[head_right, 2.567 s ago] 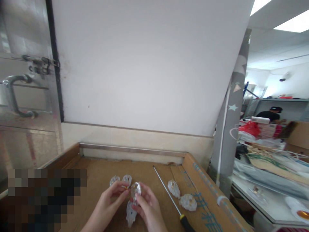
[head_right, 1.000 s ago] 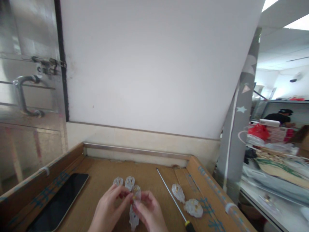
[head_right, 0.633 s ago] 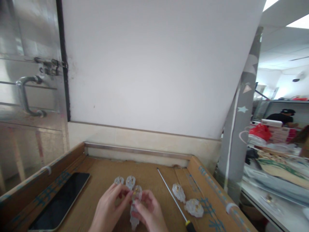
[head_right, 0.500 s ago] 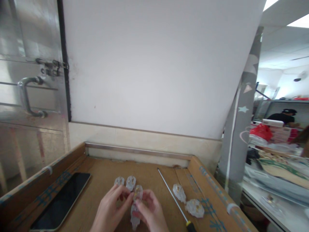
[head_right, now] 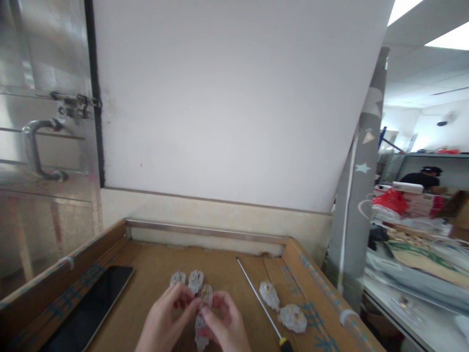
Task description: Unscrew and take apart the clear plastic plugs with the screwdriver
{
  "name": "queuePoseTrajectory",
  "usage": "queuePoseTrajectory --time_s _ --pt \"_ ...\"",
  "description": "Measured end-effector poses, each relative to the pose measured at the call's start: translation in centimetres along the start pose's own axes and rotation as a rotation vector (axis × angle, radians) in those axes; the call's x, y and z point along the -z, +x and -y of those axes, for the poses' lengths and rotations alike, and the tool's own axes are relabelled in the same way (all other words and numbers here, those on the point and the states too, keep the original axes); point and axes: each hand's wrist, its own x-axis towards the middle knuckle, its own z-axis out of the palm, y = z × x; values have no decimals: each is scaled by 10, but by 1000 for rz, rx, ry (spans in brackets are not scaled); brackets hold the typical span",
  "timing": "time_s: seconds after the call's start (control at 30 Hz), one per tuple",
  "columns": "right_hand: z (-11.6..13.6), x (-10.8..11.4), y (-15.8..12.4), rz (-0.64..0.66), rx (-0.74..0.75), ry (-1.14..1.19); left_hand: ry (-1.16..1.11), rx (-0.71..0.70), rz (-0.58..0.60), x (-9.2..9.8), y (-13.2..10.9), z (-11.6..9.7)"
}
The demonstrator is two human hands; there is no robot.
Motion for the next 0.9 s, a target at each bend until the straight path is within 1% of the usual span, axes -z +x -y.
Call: queuePoseTrajectory --time_s 0.13,0.27,0.33,0.47,0.57,0.63,0.7,0.77,0.8,0.9 --pt "2 0 -3 33 0 19 8 -88 25 5 1 -3" --pt "5 -1 -3 15 -15 99 16 -230 62 9 4 -8" --pt "6 -1 -2 8 -31 112 11 -251 82 10 5 -9" --pt "6 -4 -4 29 -56 61 20 -209 83 9 5 -6" --pt "8 -6 -5 29 -55 42 46 -128 11 7 4 -2" --pt "11 -5 -6 -2 -27 77 42 -74 -21 6 3 0" --pt "12 -3 -5 -51 9 121 29 -48 -15 6 3 1" --pt "13 0 -4 -99 31 146 20 -43 21 6 2 0" --pt "12 2 -3 -119 39 142 23 -46 62 6 2 -1" --pt "9 6 0 -207 122 70 57 -65 266 6 3 -7"
